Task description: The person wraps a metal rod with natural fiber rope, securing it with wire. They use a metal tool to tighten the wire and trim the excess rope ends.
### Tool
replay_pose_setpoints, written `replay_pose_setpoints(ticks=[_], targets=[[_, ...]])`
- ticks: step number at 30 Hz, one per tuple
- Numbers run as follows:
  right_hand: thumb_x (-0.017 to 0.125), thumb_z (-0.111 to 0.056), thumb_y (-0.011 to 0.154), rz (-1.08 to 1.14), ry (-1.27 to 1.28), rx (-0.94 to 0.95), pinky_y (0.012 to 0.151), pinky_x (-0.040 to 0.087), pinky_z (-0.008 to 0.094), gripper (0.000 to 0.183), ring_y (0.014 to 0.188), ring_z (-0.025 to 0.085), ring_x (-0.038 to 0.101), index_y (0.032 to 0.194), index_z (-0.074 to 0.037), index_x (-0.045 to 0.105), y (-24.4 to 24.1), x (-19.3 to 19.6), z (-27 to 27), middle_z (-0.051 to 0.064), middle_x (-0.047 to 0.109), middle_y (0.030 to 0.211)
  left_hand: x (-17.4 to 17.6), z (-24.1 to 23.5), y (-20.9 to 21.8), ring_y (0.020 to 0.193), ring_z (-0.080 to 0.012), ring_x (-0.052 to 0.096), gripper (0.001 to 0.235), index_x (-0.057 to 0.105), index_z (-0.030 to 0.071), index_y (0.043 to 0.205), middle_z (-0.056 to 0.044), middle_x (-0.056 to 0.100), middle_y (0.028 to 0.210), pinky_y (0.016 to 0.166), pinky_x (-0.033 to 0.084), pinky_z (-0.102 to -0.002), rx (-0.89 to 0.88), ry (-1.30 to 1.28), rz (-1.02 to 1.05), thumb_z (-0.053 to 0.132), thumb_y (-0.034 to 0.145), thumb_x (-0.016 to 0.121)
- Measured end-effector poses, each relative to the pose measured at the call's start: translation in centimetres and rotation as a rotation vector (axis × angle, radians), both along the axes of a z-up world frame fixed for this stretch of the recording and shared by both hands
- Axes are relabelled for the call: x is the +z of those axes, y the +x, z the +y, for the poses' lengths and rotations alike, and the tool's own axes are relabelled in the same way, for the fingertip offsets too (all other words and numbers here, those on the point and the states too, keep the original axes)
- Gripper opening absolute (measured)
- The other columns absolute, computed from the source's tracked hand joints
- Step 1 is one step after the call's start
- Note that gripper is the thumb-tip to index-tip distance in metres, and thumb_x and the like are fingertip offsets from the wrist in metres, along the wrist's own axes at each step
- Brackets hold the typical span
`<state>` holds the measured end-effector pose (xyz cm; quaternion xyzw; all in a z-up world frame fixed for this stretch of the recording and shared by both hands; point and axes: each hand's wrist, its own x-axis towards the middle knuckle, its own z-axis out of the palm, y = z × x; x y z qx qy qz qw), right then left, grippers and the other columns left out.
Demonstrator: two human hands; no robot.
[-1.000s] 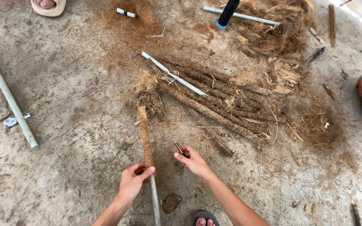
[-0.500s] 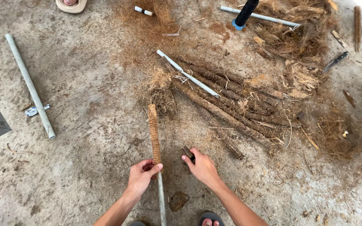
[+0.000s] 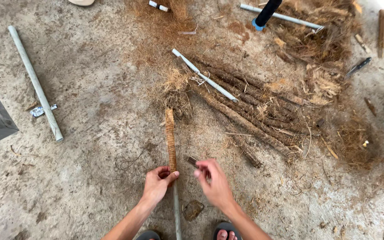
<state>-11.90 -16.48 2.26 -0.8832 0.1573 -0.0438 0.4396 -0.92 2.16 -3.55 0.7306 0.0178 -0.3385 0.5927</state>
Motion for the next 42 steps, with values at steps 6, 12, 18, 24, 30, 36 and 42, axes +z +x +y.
replay_pose_setpoints(ticks=[6, 12, 18, 24, 30, 36, 42], targets=[[0.062, -0.032, 0.098, 0.101, 0.132, 0.071, 0.071, 0.056, 0.033, 0.025, 0.081, 0.017, 0.067, 0.104, -0.011, 0.073, -1.5, 5.1, 3.4, 0.005, 0.073, 0.092, 0.1, 0.7, 0.9, 0.069, -0.0191, 0.071, 0.030, 0.076, 0.001, 0.105, -0.011, 0.080, 0.087, 0.066, 0.059, -0.033, -0.016, 0.007, 0.021, 0.022, 0.084, 0.081], [0.068, -0.029, 0.102, 0.229, 0.203, 0.450, 0.073, 0.054, 0.027, 0.020, 0.082, 0.016, 0.071, 0.103, -0.010, 0.075, -2.2, 7.4, 9.9, 0.005, 0.077, 0.093, 1.6, 1.7, 1.1, 0.073, -0.0178, 0.076, 0.032, 0.079, 0.004, 0.101, -0.008, 0.081, 0.086, 0.070, 0.060, -0.032, 0.023, 0.061, -0.045, 0.026, 0.078, 0.086], [0.062, -0.021, 0.101, 0.308, 0.160, 0.403, 0.083, 0.052, 0.028, 0.019, 0.091, 0.017, 0.071, 0.113, -0.010, 0.070, -5.0, 7.6, 8.9, 0.006, 0.075, 0.102, 2.9, 2.6, 0.5, 0.074, -0.0167, 0.077, 0.039, 0.078, 0.003, 0.102, -0.009, 0.082, 0.084, 0.072, 0.058, -0.033, 0.072, 0.086, -0.064, 0.029, 0.075, 0.088], [0.060, -0.018, 0.098, 0.414, 0.215, 0.630, 0.088, 0.055, 0.030, 0.027, 0.097, 0.018, 0.071, 0.124, -0.010, 0.063, 3.9, 11.7, 9.1, 0.007, 0.071, 0.108, 1.9, 1.4, 0.1, 0.076, -0.0174, 0.078, 0.040, 0.078, 0.004, 0.102, -0.008, 0.083, 0.085, 0.073, 0.060, -0.032, 0.073, 0.151, 0.008, 0.030, 0.074, 0.089], [0.061, -0.021, 0.097, 0.481, -0.163, 0.527, 0.095, 0.057, 0.032, 0.038, 0.105, 0.019, 0.068, 0.132, -0.008, 0.056, 19.4, 15.0, -3.1, 0.007, 0.068, 0.113, -3.1, 1.2, -0.2, 0.081, -0.0185, 0.081, 0.049, 0.077, 0.002, 0.108, -0.011, 0.085, 0.089, 0.080, 0.064, -0.034, 0.083, 0.113, 0.076, 0.029, 0.071, 0.093], [0.041, -0.015, 0.107, 0.344, -0.140, 0.222, 0.084, 0.059, 0.026, 0.030, 0.101, 0.013, 0.069, 0.131, -0.005, 0.056, 41.7, 11.3, -18.2, 0.007, 0.070, 0.121, -12.2, 2.4, -0.6, 0.102, -0.0196, 0.078, 0.075, 0.064, 0.000, 0.130, -0.015, 0.080, 0.108, 0.097, 0.059, -0.037, -0.080, 0.098, 0.367, 0.030, 0.071, 0.098], [0.054, -0.019, 0.108, -0.137, -0.350, 0.201, 0.099, 0.055, 0.045, 0.039, 0.114, 0.026, 0.067, 0.144, -0.004, 0.051, 55.8, 4.9, -21.1, 0.015, 0.061, 0.140, -19.1, 4.0, -1.6, 0.102, -0.0212, 0.079, 0.071, 0.068, -0.003, 0.128, -0.017, 0.082, 0.107, 0.098, 0.059, -0.037, 0.051, -0.028, 0.535, 0.029, 0.070, 0.095]])
